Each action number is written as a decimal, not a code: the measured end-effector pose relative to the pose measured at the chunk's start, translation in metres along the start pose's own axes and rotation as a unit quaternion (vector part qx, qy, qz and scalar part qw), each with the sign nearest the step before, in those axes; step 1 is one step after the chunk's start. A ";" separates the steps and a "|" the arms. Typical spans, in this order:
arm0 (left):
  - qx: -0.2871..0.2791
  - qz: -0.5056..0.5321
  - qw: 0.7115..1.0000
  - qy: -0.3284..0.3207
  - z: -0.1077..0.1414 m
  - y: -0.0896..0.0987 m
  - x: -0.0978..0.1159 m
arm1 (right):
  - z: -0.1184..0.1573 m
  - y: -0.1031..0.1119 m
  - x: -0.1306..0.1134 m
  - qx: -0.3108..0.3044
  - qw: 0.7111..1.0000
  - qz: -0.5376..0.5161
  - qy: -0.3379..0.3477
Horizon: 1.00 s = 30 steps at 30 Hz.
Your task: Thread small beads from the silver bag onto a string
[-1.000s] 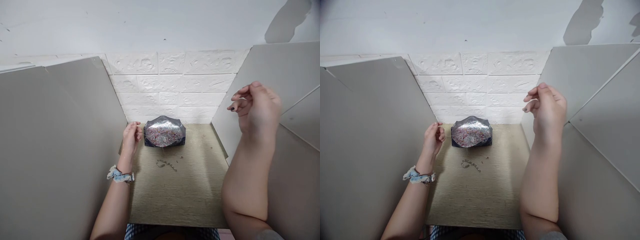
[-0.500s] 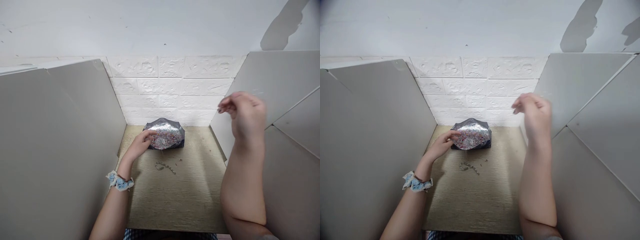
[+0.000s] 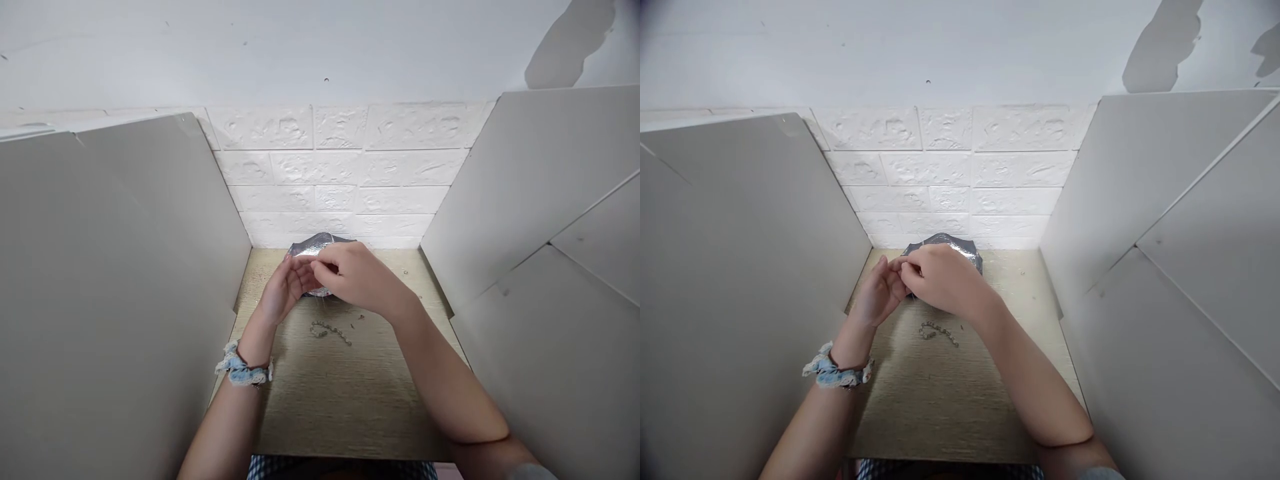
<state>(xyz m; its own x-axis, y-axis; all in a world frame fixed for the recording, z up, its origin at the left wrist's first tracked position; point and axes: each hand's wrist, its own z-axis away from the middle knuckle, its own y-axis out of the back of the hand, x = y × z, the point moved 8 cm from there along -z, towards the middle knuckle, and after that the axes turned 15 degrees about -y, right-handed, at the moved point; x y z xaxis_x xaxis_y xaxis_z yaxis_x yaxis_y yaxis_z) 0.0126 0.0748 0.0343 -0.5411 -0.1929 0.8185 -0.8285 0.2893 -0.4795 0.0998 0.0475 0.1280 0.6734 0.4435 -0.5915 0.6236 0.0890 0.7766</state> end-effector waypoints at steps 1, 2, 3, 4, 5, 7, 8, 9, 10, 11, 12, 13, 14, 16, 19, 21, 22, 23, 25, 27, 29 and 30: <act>-0.007 -0.002 1.000 0.008 0.000 -0.002 -0.002 | -0.002 -0.003 0.003 0.000 1.000 0.011 -0.004; -0.013 -0.008 1.000 0.015 0.001 -0.003 -0.003 | -0.004 -0.005 0.005 0.000 1.000 0.021 -0.009; -0.016 -0.019 0.999 0.021 0.001 -0.004 -0.004 | -0.006 -0.007 0.008 -0.001 0.999 0.029 -0.014; -0.017 -0.037 0.999 0.026 0.001 -0.004 -0.005 | -0.008 -0.009 0.011 -0.004 0.999 0.035 -0.019; -0.015 -0.063 0.997 0.031 0.001 -0.003 -0.006 | -0.009 -0.010 0.013 -0.009 0.999 0.040 -0.022; -0.008 -0.130 0.991 0.041 0.001 0.001 -0.007 | -0.012 -0.012 0.018 -0.018 0.998 0.050 -0.032; -0.007 -0.164 0.985 0.043 0.001 0.003 -0.008 | -0.013 -0.012 0.021 -0.021 0.998 0.055 -0.039; -0.006 -0.194 0.980 0.041 0.001 0.005 -0.008 | -0.014 -0.012 0.024 -0.025 0.997 0.059 -0.048; -0.008 -0.219 0.975 0.038 0.000 0.006 -0.007 | -0.014 -0.012 0.028 -0.029 0.996 0.061 -0.057; -0.011 -0.242 0.970 0.033 -0.001 0.007 -0.007 | -0.015 -0.011 0.031 -0.034 0.995 0.062 -0.067; -0.015 -0.266 0.964 0.027 -0.001 0.008 -0.006 | -0.015 -0.010 0.035 -0.038 0.994 0.062 -0.077; -0.020 -0.291 0.956 0.023 -0.002 0.009 -0.005 | -0.016 -0.009 0.039 -0.042 0.993 0.062 -0.086; -0.023 -0.316 0.948 0.018 -0.003 0.010 -0.005 | -0.016 -0.007 0.042 -0.043 0.993 0.063 -0.094; -0.024 -0.366 0.930 0.009 -0.004 0.012 -0.003 | -0.017 -0.001 0.048 -0.040 0.992 0.067 -0.103; -0.020 -0.409 0.912 0.007 -0.004 0.015 -0.003 | -0.019 0.008 0.056 -0.035 0.990 0.076 -0.113; -0.018 -0.418 0.908 0.001 -0.004 0.015 -0.002 | -0.019 0.013 0.062 -0.032 0.987 0.085 -0.130; -0.016 -0.418 0.908 -0.003 -0.004 0.016 -0.001 | -0.019 0.016 0.066 -0.032 0.985 0.091 -0.141; -0.013 -0.418 0.908 -0.010 -0.004 0.016 0.001 | -0.019 0.017 0.069 -0.033 0.983 0.097 -0.153; -0.006 -0.424 0.905 -0.028 -0.005 0.018 0.005 | -0.018 0.020 0.077 -0.040 0.977 0.110 -0.176; 0.008 -0.429 0.902 -0.053 -0.006 0.020 0.010 | -0.017 0.020 0.085 -0.054 0.973 0.117 -0.193; 0.039 -0.395 0.914 -0.088 -0.007 0.023 0.016 | -0.017 0.022 0.090 -0.061 0.972 0.116 -0.197; 0.063 -0.359 0.926 -0.104 -0.007 0.026 0.019 | -0.017 0.024 0.092 -0.056 0.972 0.114 -0.197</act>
<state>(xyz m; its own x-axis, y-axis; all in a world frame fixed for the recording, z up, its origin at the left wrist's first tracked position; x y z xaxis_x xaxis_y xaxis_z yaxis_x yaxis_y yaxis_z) -0.0177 0.0852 0.0397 0.1496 -0.4727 0.8684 -0.9885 -0.0913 0.1206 0.1700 0.1060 0.0960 0.9026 0.0886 -0.4213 0.4081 0.1354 0.9028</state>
